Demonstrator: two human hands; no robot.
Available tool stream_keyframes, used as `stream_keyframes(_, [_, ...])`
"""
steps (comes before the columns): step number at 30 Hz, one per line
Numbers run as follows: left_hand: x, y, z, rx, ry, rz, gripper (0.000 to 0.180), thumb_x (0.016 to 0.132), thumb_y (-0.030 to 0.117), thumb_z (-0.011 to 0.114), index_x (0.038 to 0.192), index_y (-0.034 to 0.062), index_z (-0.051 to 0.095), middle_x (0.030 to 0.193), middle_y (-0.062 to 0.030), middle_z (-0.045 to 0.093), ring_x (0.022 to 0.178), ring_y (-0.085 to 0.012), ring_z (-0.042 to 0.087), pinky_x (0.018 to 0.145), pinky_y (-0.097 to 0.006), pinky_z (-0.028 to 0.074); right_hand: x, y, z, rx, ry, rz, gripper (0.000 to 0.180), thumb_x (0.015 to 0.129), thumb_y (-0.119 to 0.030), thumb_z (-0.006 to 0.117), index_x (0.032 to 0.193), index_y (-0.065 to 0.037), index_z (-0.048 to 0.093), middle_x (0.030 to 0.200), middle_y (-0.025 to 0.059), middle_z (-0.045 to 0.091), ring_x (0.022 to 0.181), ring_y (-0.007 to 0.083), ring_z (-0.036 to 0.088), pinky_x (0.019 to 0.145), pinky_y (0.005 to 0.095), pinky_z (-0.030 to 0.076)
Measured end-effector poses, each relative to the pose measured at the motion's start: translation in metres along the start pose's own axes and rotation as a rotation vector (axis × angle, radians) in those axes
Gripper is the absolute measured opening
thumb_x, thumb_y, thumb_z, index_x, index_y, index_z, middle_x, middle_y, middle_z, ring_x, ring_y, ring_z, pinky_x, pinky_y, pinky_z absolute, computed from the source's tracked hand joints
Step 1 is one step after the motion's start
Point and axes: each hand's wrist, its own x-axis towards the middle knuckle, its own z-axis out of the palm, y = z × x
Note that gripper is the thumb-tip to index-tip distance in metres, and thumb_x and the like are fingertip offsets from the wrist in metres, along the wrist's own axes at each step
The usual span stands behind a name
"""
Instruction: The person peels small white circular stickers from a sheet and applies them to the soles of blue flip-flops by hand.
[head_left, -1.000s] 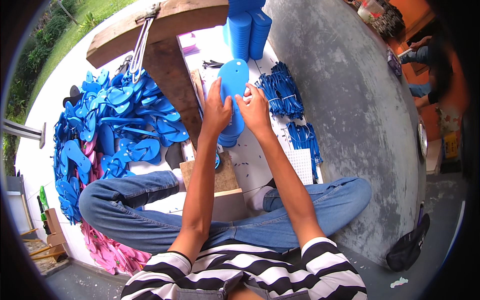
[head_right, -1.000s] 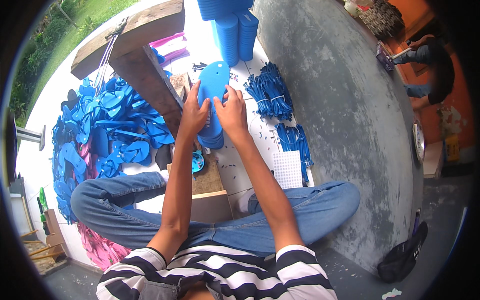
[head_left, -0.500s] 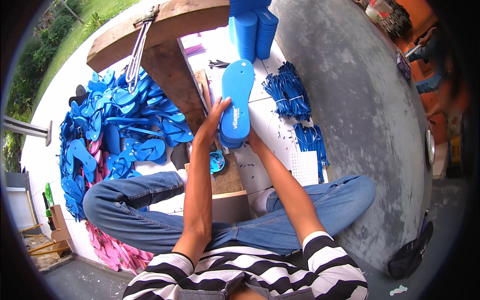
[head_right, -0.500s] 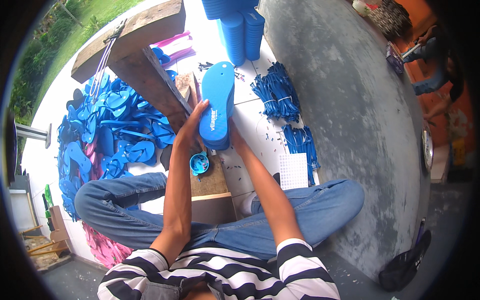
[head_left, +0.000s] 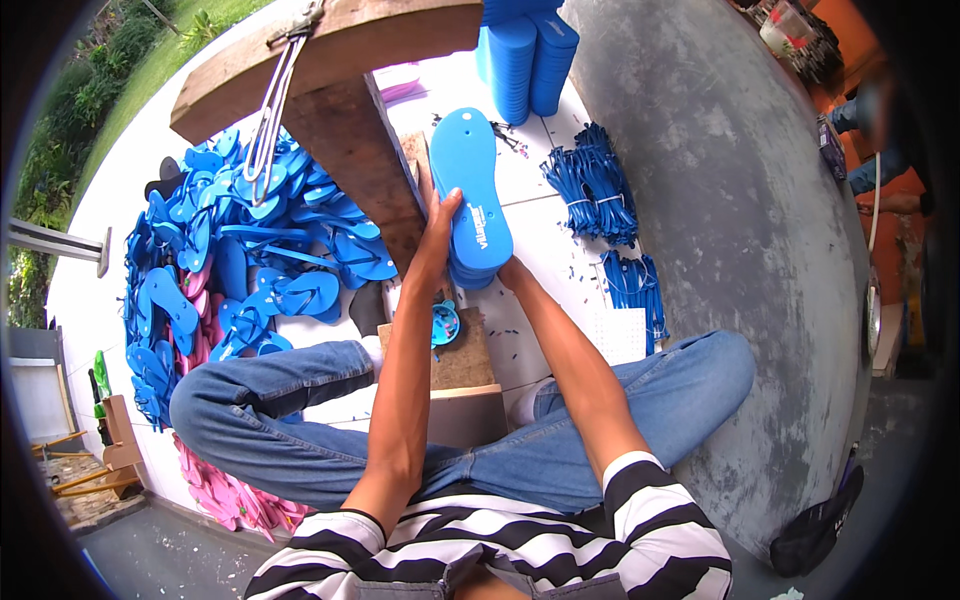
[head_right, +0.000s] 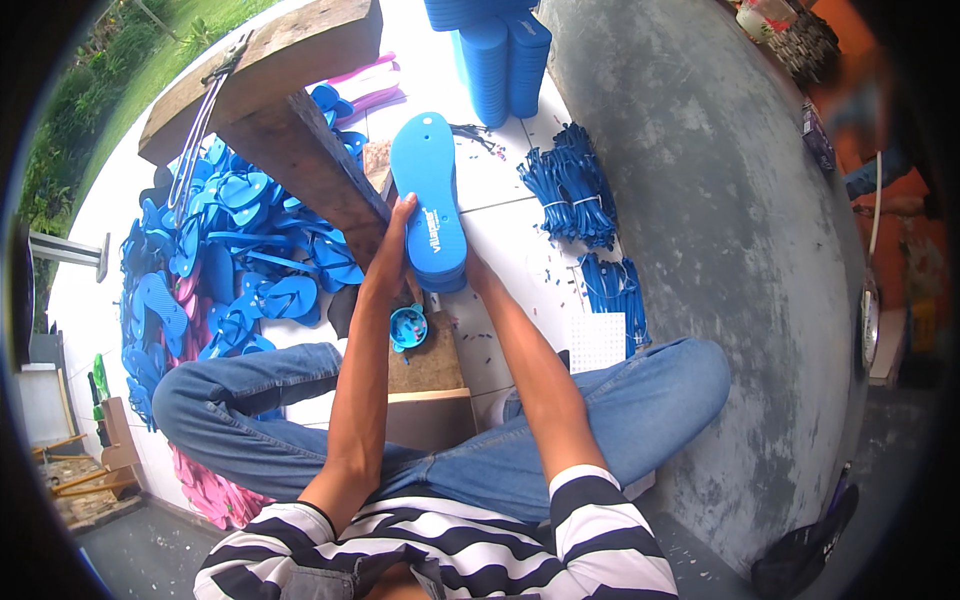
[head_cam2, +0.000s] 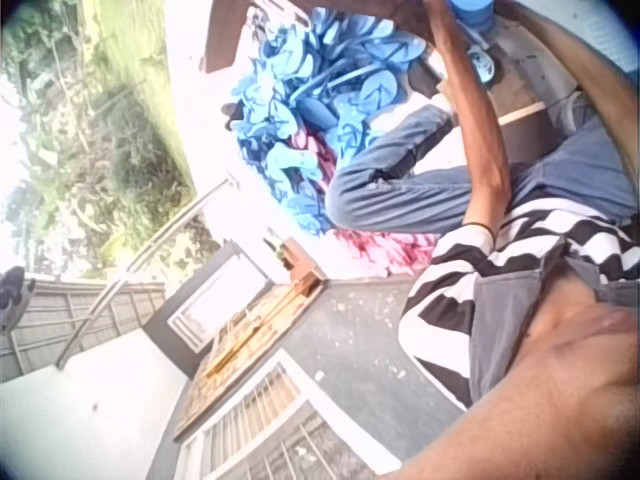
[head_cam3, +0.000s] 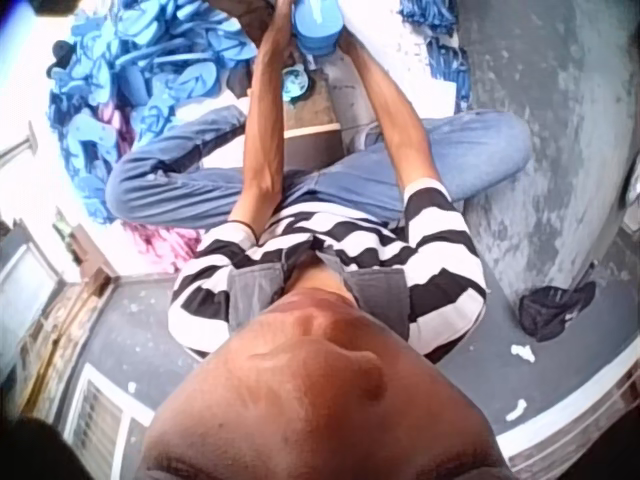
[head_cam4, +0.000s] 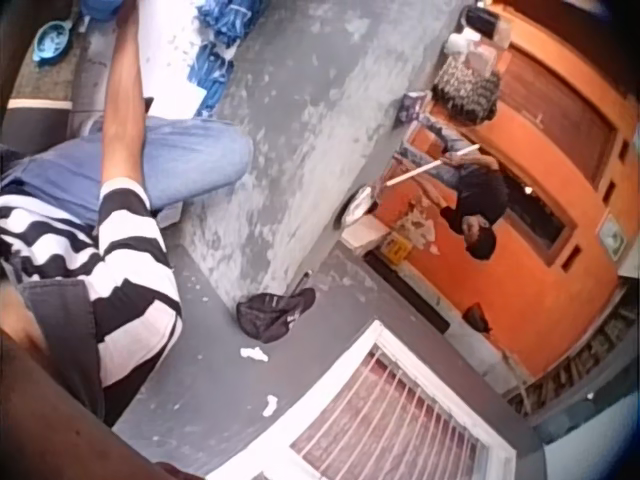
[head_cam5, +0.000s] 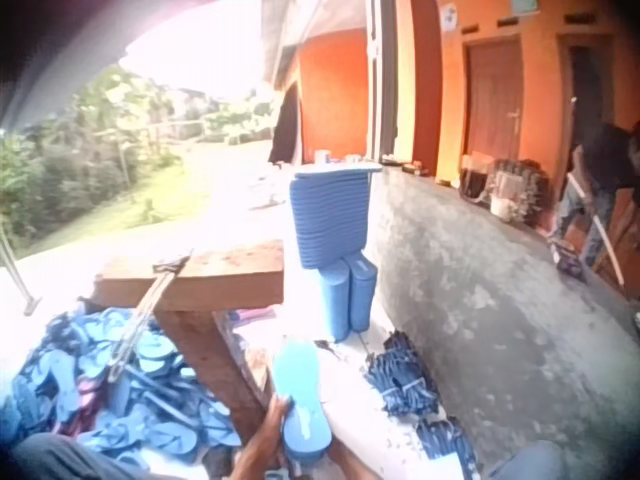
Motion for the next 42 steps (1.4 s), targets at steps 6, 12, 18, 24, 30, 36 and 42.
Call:
stream_keyframes(6, [0.007, -0.013, -0.008, -0.059, 0.207, 0.077, 0.075, 0.093, 0.054, 0.055, 0.147, 0.0063, 0.033, 0.131, -0.0110, 0.048, 0.118, -0.0215, 0.051, 0.103, -0.033, 0.039, 0.023, 0.013, 0.003, -0.023, -0.076, -0.074, 0.072, 0.098, -0.061, 0.041, 0.150, -0.010, 0.039, 0.153, 0.0170, 0.039, 0.141, 0.0354, 0.036, 0.108, 0.0480, 0.037])
stream_keyframes(12, [-0.005, 0.011, 0.017, -0.067, 0.240, -0.036, 0.075, 0.093, 0.047, 0.059, 0.148, 0.0029, 0.035, 0.132, -0.0144, 0.053, 0.114, -0.0217, 0.057, 0.094, -0.031, 0.047, 0.018, 0.000, -0.023, -0.571, 0.307, -0.226, 0.063, 0.096, -0.052, 0.054, 0.139, -0.006, 0.051, 0.139, 0.0217, 0.051, 0.130, 0.0390, 0.048, 0.103, 0.0452, 0.043])
stream_keyframes(18, [-0.037, 0.066, 0.038, 0.502, 0.362, 0.152, 0.087, 0.092, 0.047, 0.063, 0.149, -0.0084, 0.030, 0.140, -0.0265, 0.051, 0.124, -0.0303, 0.057, 0.098, -0.037, 0.047, -0.022, -0.086, -0.085, -1.201, 1.283, -0.457, 0.076, 0.078, -0.031, 0.076, 0.143, -0.011, 0.042, 0.143, 0.0182, 0.044, 0.131, 0.0374, 0.042, 0.105, 0.0569, 0.033])
stream_keyframes(24, [-0.071, 0.106, 0.085, 0.782, 0.278, 0.569, 0.046, 0.099, 0.031, 0.059, 0.136, 0.0050, 0.055, 0.123, -0.0211, 0.065, 0.110, -0.0266, 0.065, 0.090, -0.037, 0.051, -0.052, -0.087, -0.162, -1.316, 1.074, 0.073, 0.071, 0.083, -0.036, 0.074, 0.145, -0.014, 0.046, 0.135, 0.0104, 0.057, 0.130, 0.0255, 0.048, 0.108, 0.0546, 0.028])
stream_keyframes(30, [-0.068, 0.080, 0.115, 0.512, 0.210, 0.729, 0.017, 0.097, 0.009, 0.057, 0.108, 0.0016, 0.067, 0.082, -0.0073, 0.071, 0.069, -0.0088, 0.064, 0.061, -0.025, 0.049, -0.064, -0.084, -0.152, -1.092, 0.979, 0.119, 0.059, 0.082, -0.041, 0.068, 0.132, -0.011, 0.058, 0.132, 0.0154, 0.060, 0.126, 0.0343, 0.054, 0.104, 0.0561, 0.038])
stream_keyframes(36, [-0.055, -0.023, 0.156, 0.392, 0.037, 0.476, 0.015, 0.096, 0.008, 0.056, 0.102, 0.0010, 0.067, 0.073, -0.0096, 0.069, 0.063, -0.0111, 0.064, 0.057, -0.027, 0.048, -0.111, -0.113, -0.184, -1.012, 0.968, -0.028, 0.057, 0.080, -0.043, 0.066, 0.125, -0.008, 0.063, 0.129, 0.0171, 0.061, 0.121, 0.0379, 0.057, 0.103, 0.0572, 0.040])
stream_keyframes(42, [-0.057, -0.161, 0.133, 0.759, -0.232, 0.223, 0.022, 0.090, 0.018, 0.059, 0.106, 0.0056, 0.067, 0.090, -0.0141, 0.072, 0.068, -0.0264, 0.068, 0.068, -0.039, 0.053, -0.191, -0.162, -0.223, -1.255, 0.797, 0.330, 0.052, 0.077, -0.042, 0.066, 0.118, -0.011, 0.070, 0.121, 0.0204, 0.067, 0.116, 0.0384, 0.063, 0.097, 0.0493, 0.049])
